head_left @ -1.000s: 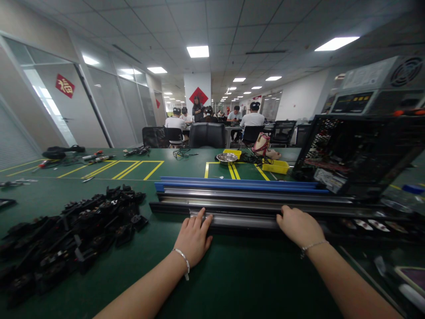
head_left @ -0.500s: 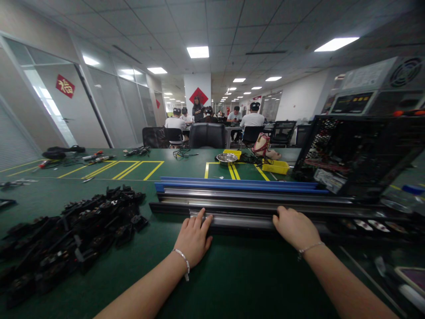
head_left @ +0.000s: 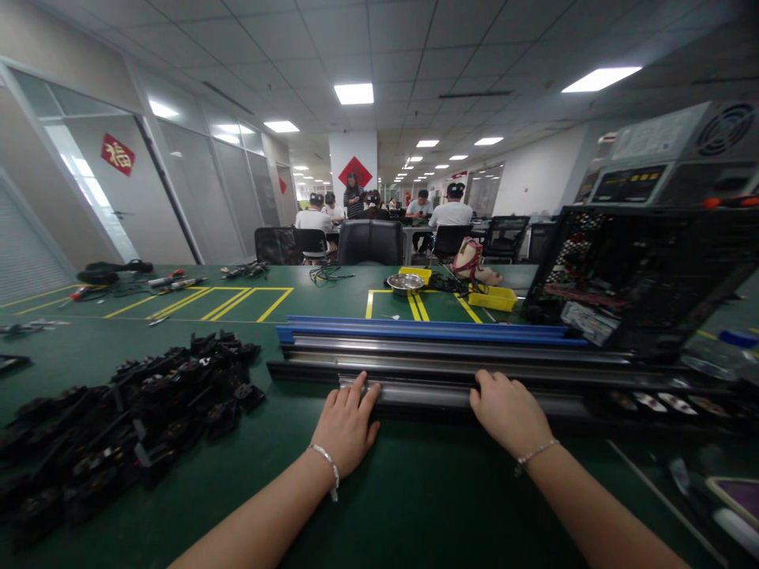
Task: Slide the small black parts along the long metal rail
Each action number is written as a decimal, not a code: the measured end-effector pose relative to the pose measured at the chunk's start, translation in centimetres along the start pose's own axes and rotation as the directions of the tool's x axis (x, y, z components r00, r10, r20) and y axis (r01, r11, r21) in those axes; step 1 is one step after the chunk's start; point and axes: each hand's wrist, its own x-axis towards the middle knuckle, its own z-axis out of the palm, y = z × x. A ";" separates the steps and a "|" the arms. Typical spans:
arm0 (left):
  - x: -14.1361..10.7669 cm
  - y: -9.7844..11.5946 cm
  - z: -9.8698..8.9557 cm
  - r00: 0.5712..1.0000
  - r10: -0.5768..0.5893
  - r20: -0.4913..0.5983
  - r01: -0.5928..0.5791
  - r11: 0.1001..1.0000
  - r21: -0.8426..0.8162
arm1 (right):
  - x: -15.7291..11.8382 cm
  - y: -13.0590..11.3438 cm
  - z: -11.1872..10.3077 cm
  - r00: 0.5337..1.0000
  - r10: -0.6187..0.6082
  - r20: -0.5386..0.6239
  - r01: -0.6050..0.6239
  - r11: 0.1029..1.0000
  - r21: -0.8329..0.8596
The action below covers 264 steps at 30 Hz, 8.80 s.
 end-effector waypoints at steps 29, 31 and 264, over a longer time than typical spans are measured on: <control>0.0 0.0 0.1 1.000 0.003 0.001 -0.003 1.000 0.004 | -0.5 -1.2 0.6 0.998 -0.017 -0.065 0.029 0.982 0.186; 0.0 0.0 0.1 1.000 0.004 0.003 -0.004 1.000 0.006 | -0.5 -1.4 0.8 0.996 -0.025 -0.086 0.043 0.978 0.204; 0.2 1.0 -0.2 1.000 -0.028 -0.005 0.028 0.999 0.018 | -3.2 -8.9 1.7 0.798 -0.560 -0.225 0.600 0.694 0.399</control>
